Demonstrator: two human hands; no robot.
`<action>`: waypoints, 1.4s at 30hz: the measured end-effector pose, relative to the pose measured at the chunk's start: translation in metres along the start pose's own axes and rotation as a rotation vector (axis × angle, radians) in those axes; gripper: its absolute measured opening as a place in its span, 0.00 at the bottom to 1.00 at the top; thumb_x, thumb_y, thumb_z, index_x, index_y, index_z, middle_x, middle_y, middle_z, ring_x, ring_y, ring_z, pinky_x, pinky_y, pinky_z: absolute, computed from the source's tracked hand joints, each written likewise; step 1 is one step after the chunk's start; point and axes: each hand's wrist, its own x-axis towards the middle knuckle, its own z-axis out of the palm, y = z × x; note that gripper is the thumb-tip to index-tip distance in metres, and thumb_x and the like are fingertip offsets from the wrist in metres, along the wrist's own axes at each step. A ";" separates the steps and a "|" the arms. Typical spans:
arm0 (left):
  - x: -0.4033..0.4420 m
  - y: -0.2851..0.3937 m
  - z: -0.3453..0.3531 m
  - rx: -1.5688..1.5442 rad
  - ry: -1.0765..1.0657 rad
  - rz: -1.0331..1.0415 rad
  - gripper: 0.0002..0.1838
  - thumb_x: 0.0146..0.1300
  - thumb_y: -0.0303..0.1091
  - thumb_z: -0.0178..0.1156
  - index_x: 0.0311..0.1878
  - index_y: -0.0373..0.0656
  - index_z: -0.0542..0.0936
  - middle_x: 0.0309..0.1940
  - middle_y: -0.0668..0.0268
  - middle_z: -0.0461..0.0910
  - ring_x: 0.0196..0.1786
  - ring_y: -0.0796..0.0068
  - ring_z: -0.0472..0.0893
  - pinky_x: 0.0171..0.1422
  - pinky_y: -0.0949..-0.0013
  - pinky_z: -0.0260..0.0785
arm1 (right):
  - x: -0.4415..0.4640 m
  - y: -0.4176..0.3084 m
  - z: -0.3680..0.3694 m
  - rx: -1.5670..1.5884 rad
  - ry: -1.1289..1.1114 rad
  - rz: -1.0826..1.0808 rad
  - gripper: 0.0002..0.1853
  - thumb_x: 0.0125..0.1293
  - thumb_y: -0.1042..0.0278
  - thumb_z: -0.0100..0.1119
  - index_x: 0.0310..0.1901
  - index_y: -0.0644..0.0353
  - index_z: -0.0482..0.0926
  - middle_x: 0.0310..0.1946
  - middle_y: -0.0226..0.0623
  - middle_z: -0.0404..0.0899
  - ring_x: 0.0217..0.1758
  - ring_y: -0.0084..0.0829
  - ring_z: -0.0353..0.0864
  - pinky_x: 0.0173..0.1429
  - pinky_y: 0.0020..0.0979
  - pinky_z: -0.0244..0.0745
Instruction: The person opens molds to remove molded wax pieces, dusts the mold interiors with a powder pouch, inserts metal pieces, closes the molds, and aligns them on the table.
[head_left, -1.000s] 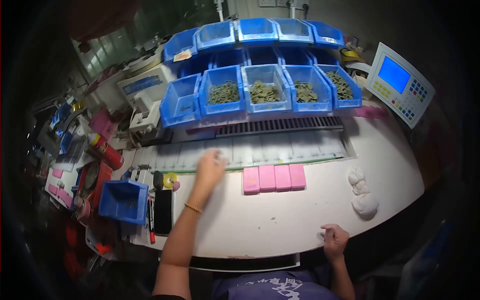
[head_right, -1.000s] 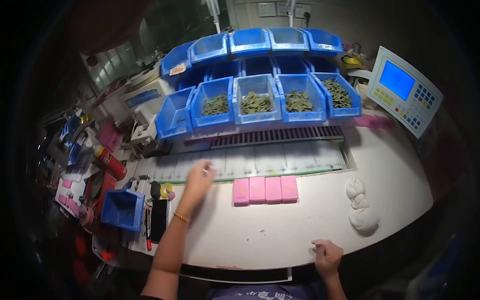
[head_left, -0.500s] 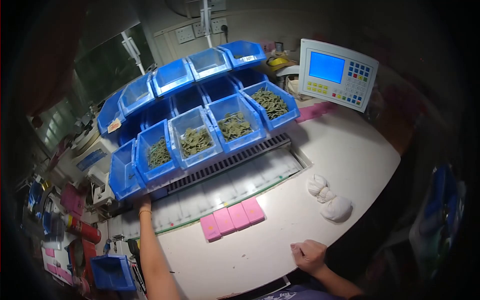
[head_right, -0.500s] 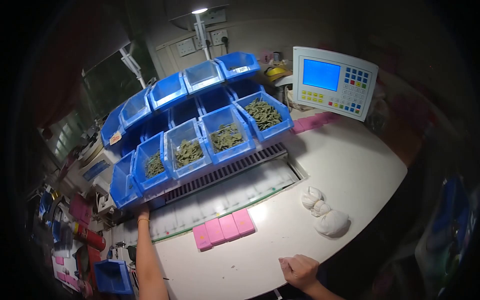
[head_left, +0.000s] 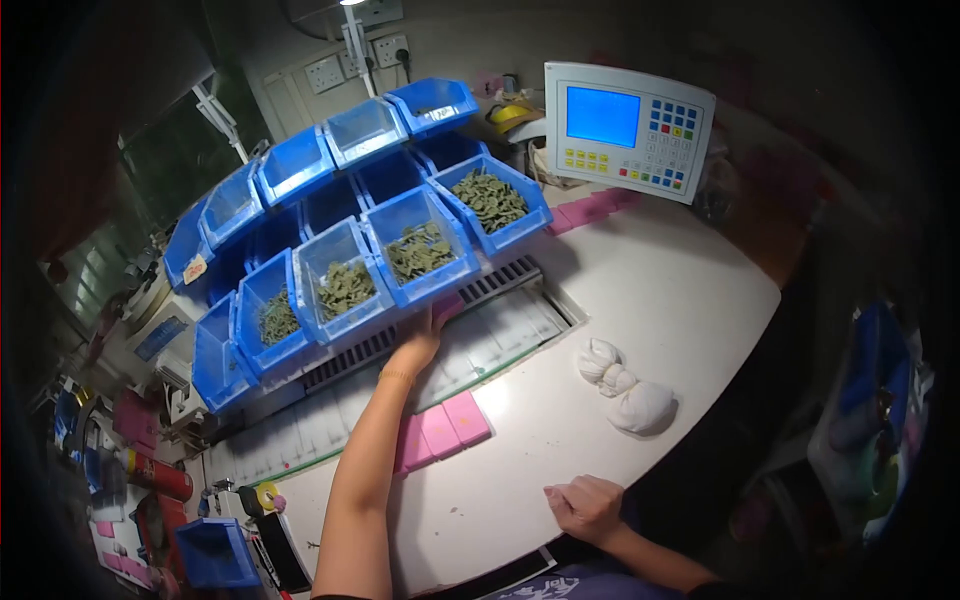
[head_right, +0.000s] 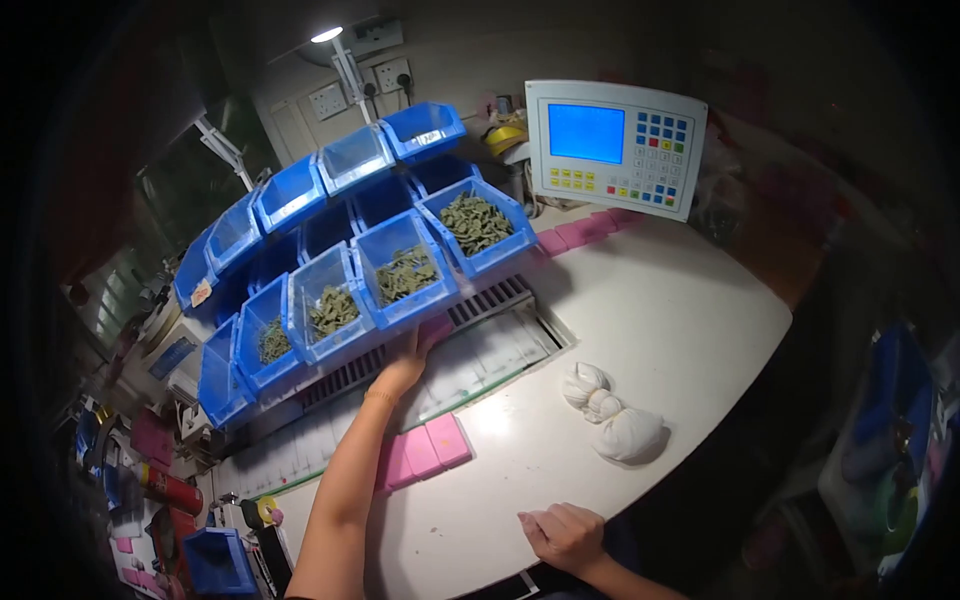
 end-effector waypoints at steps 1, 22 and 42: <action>0.010 0.007 -0.002 -0.032 -0.102 -0.065 0.21 0.72 0.43 0.51 0.62 0.41 0.70 0.53 0.40 0.77 0.52 0.38 0.78 0.58 0.47 0.70 | 0.002 -0.001 -0.002 -0.002 -0.011 0.004 0.09 0.57 0.67 0.69 0.22 0.54 0.79 0.14 0.29 0.68 0.15 0.32 0.71 0.20 0.33 0.65; -0.285 0.159 -0.186 -1.872 -0.132 -1.083 0.21 0.73 0.36 0.54 0.62 0.30 0.72 0.53 0.57 0.78 0.39 0.78 0.76 0.46 0.76 0.68 | 0.118 0.001 0.053 0.377 -0.773 -0.132 0.51 0.49 0.57 0.75 0.71 0.66 0.59 0.61 0.52 0.68 0.64 0.52 0.65 0.71 0.45 0.59; -0.281 0.197 -0.156 -0.768 0.000 -0.539 0.25 0.53 0.30 0.70 0.55 0.38 0.76 0.40 0.57 0.80 0.40 0.64 0.83 0.44 0.66 0.76 | 0.017 -0.078 0.004 0.659 -0.737 0.149 0.32 0.67 0.60 0.65 0.69 0.63 0.67 0.63 0.51 0.72 0.56 0.39 0.76 0.60 0.34 0.72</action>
